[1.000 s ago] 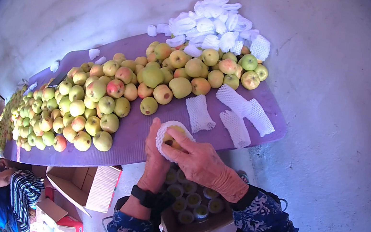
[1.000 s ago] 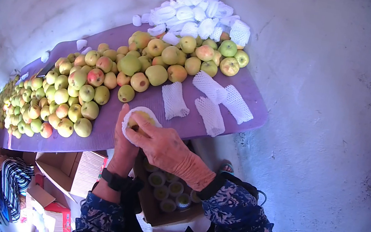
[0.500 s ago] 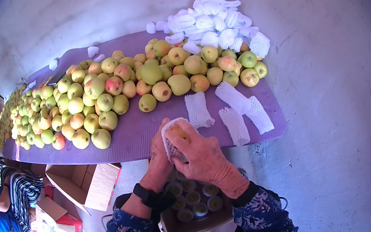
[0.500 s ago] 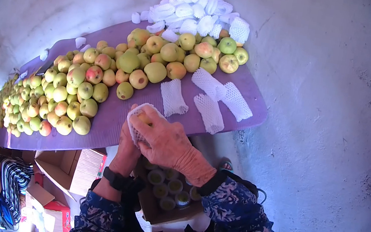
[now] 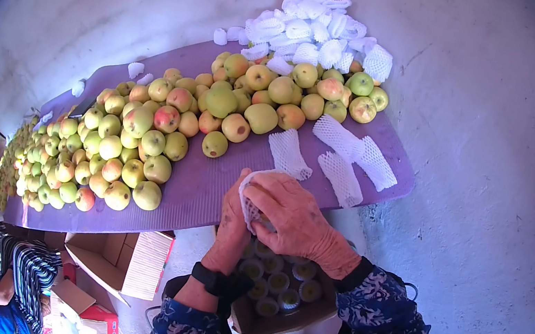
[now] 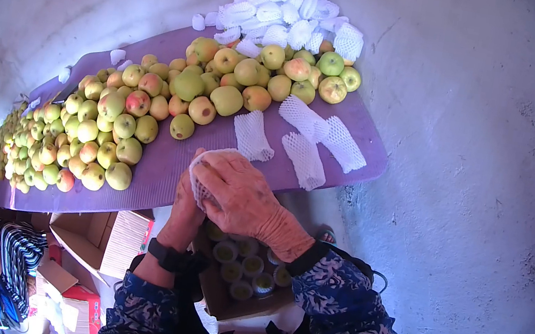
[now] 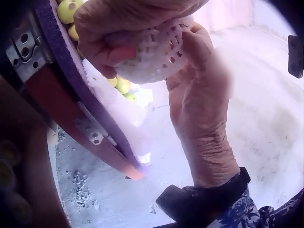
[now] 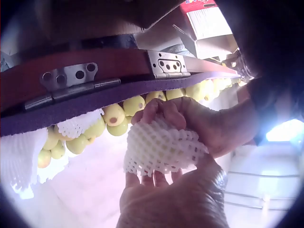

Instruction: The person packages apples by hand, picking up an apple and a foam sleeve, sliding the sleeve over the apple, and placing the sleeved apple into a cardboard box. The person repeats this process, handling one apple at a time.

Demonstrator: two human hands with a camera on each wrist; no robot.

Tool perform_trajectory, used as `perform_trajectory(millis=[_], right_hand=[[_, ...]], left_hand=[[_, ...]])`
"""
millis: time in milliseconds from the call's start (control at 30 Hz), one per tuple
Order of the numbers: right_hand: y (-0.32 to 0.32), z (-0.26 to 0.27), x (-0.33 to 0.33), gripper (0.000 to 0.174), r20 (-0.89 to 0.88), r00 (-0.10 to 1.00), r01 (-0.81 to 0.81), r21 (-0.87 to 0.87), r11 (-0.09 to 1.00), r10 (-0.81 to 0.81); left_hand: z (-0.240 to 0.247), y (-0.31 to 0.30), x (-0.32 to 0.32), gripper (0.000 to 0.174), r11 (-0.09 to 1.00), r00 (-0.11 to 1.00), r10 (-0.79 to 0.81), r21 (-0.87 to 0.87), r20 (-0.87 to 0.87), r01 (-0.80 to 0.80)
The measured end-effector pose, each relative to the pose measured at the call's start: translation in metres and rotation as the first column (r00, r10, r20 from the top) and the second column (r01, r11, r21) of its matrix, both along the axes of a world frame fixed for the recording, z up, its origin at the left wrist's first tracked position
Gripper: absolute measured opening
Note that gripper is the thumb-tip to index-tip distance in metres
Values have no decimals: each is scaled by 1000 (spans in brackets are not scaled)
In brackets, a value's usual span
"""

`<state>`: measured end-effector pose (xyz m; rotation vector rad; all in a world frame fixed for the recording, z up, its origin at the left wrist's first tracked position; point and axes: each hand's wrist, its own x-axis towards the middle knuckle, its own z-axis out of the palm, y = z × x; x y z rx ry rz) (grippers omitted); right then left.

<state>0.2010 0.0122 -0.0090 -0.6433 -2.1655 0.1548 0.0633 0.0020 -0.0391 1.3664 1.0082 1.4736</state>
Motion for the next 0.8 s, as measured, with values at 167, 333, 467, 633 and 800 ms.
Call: perform_trajectory(millis=[167,333,467,633,800], right_hand=[[-3,1,-2,60,-45,999,18,-117,993,-23],[-3,0,-6,60,-47,999,20,-183,983,-29],[0,-2,-5,57,-4,1000,22,-182,983,-23],[4,-3,-3,53,-15,999,41,-152,988,-44],[5,-5,-2,52,-56,996,53,-173,983,-63]], left_hand=[[-6,3,-11,33,983,990,-116,-131,85,126],[-13,7,-13,30,992,993,-101,-81,-66,96],[0,1,-11,42,960,994,-94,-260,48,104],[12,10,-13,71,802,704,-190,-306,685,513],[13,10,-15,63,810,794,-259,-324,550,489]])
